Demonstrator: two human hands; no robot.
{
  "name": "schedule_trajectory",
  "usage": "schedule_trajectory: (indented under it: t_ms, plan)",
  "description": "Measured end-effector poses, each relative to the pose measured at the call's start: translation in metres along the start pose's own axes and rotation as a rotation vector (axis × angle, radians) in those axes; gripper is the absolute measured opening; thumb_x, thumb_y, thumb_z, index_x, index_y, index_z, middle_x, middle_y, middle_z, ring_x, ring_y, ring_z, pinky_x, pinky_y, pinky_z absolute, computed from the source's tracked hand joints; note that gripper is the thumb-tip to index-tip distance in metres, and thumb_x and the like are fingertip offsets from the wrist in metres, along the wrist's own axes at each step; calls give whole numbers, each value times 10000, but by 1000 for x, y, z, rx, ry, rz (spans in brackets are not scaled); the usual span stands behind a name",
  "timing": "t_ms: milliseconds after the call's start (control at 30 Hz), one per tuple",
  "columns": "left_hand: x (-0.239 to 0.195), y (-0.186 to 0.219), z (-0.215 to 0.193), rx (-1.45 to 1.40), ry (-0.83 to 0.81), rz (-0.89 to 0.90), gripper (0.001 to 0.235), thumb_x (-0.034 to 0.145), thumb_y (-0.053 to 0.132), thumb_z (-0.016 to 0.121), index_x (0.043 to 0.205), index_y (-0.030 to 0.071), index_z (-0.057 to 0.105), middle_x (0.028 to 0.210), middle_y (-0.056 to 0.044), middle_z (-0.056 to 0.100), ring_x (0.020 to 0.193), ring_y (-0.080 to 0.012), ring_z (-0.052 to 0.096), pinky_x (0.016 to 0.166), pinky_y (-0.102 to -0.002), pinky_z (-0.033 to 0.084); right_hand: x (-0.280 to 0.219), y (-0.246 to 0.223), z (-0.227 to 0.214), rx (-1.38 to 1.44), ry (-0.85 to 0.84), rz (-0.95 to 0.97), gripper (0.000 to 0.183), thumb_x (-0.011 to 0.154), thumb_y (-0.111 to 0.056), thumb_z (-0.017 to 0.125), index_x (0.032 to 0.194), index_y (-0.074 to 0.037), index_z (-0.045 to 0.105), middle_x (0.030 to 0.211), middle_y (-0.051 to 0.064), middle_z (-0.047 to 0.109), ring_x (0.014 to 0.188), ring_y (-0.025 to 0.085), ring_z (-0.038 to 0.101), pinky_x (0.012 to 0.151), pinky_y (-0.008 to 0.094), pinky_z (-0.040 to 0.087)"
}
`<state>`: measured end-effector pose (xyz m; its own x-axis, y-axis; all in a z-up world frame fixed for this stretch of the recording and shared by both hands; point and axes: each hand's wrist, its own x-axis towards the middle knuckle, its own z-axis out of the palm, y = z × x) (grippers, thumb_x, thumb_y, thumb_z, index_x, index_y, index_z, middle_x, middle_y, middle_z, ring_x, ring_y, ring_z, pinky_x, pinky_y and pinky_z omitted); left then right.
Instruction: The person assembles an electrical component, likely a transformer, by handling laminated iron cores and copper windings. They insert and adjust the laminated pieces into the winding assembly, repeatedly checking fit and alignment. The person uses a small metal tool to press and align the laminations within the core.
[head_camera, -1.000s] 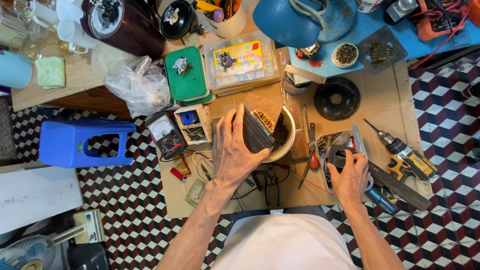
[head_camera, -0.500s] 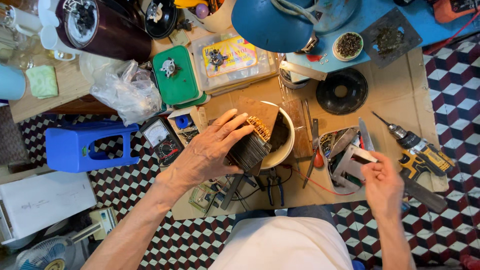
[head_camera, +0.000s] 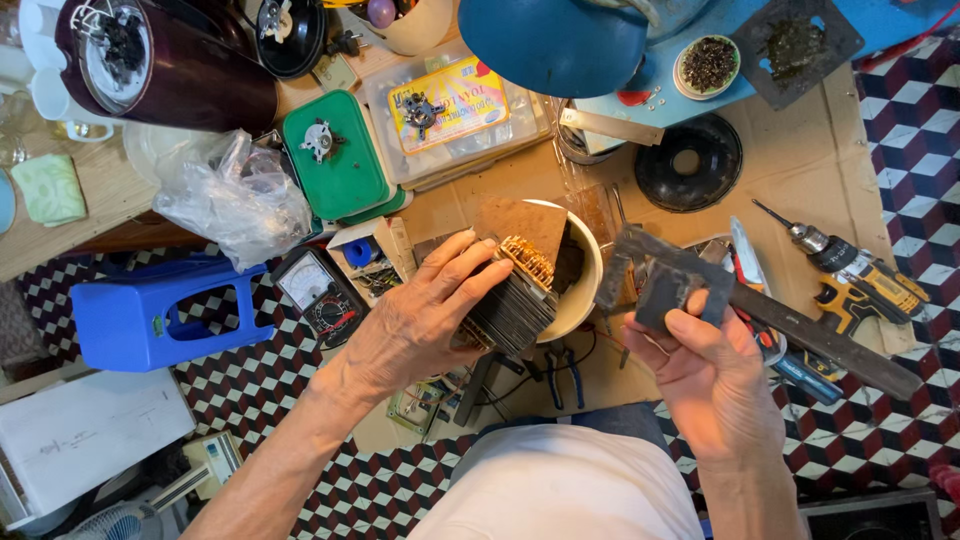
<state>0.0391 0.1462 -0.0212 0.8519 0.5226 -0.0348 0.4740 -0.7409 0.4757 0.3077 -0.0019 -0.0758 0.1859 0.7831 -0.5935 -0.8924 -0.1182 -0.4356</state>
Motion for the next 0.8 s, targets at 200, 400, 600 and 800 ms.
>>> schedule_trajectory:
  t_ms: [200, 400, 600, 800]
  plan:
    - [0, 12, 1, -13, 14, -86, 1054, 547, 192, 957, 1453, 118, 423, 1472, -111, 461, 1425, -352, 415, 1118, -398, 472, -8, -6, 37, 28, -136, -108, 478, 930, 50, 670, 1395, -39, 608, 1179, 102, 690, 1038, 199, 663, 894, 369, 518]
    - [14, 16, -8, 4, -83, -129, 989, 475, 181, 958, 1328, 93, 466, 1350, -130, 475, 1367, -368, 441, 1023, -412, 540, -2, 4, 43, -112, -39, -166, 254, 972, 16, 635, 1219, -22, 594, 1167, 80, 680, 1105, 170, 657, 1058, 353, 514]
    - [23, 11, -19, -25, -162, -106, 981, 462, 186, 962, 1309, 72, 481, 1300, -144, 478, 1318, -375, 465, 949, -413, 565, 11, 15, 49, -321, -76, -275, 250, 981, 39, 634, 1185, -38, 512, 1111, 108, 663, 949, 221, 706, 877, 379, 598]
    - [22, 8, -17, -18, -154, -94, 954, 485, 221, 970, 1302, 80, 497, 1298, -141, 485, 1309, -368, 479, 916, -407, 578, 11, 24, 57, -422, -52, -410, 365, 964, 54, 626, 1280, -54, 480, 1096, 95, 639, 959, 188, 713, 881, 378, 656]
